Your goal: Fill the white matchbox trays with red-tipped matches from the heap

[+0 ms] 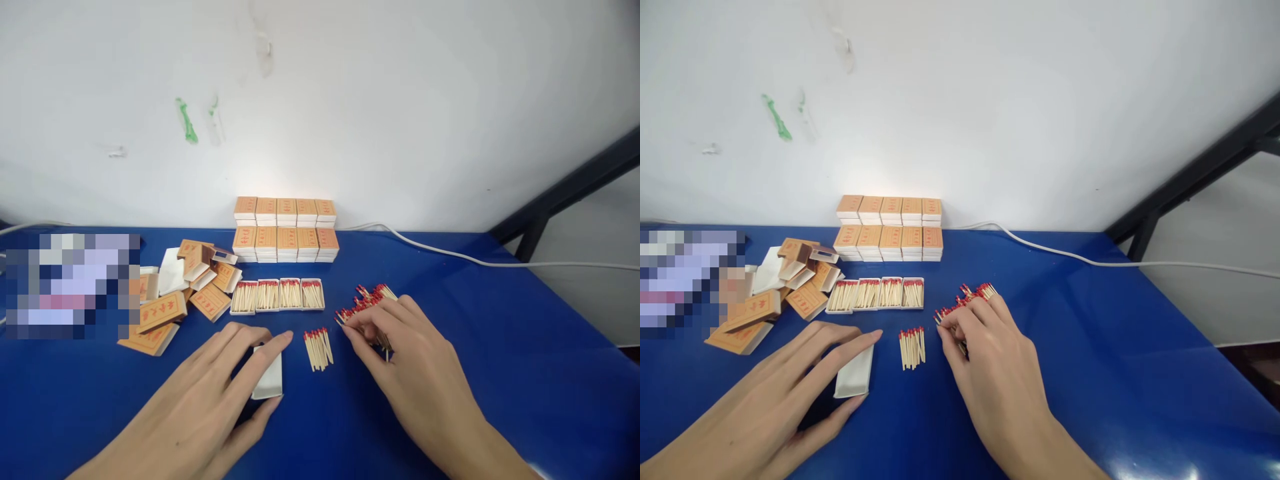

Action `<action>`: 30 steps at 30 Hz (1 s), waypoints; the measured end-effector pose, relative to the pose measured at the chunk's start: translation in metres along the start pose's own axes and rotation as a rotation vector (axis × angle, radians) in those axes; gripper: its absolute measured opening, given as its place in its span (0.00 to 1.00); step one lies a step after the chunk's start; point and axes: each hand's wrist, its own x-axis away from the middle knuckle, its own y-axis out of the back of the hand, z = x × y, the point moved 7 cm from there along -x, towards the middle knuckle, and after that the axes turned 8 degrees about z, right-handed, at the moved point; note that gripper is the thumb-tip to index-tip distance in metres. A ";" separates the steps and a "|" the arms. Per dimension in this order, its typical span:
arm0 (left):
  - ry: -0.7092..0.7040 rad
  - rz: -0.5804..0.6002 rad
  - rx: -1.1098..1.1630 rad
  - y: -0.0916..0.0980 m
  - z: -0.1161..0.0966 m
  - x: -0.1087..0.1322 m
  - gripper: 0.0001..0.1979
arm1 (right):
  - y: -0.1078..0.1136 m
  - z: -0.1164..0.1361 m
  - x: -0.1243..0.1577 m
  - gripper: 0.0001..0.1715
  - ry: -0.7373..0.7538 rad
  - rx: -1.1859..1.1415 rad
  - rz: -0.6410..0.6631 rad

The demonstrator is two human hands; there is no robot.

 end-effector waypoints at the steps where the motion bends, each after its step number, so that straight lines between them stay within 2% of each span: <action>1: 0.000 -0.006 0.008 0.001 0.000 0.000 0.27 | 0.000 -0.002 -0.001 0.13 -0.024 -0.039 0.011; 7: -0.003 -0.040 0.026 0.007 -0.001 -0.002 0.25 | 0.006 -0.012 -0.004 0.10 -0.191 -0.319 0.013; 11: -0.008 -0.036 0.031 0.007 -0.003 -0.004 0.25 | 0.002 -0.022 -0.001 0.15 -0.343 -0.589 0.046; 17: -0.010 -0.048 0.042 0.005 -0.002 -0.004 0.25 | -0.008 -0.023 -0.005 0.17 -0.370 -0.819 0.100; 21: -0.005 -0.035 0.055 0.001 0.001 -0.002 0.27 | -0.011 -0.018 -0.013 0.18 -0.367 -0.832 0.157; 26: 0.012 -0.015 0.083 -0.003 0.003 0.000 0.32 | -0.013 -0.001 -0.022 0.15 -0.322 -0.666 0.274; 30: 0.027 -0.003 0.116 -0.005 0.003 0.001 0.33 | -0.019 0.009 -0.025 0.13 -0.273 -0.606 0.281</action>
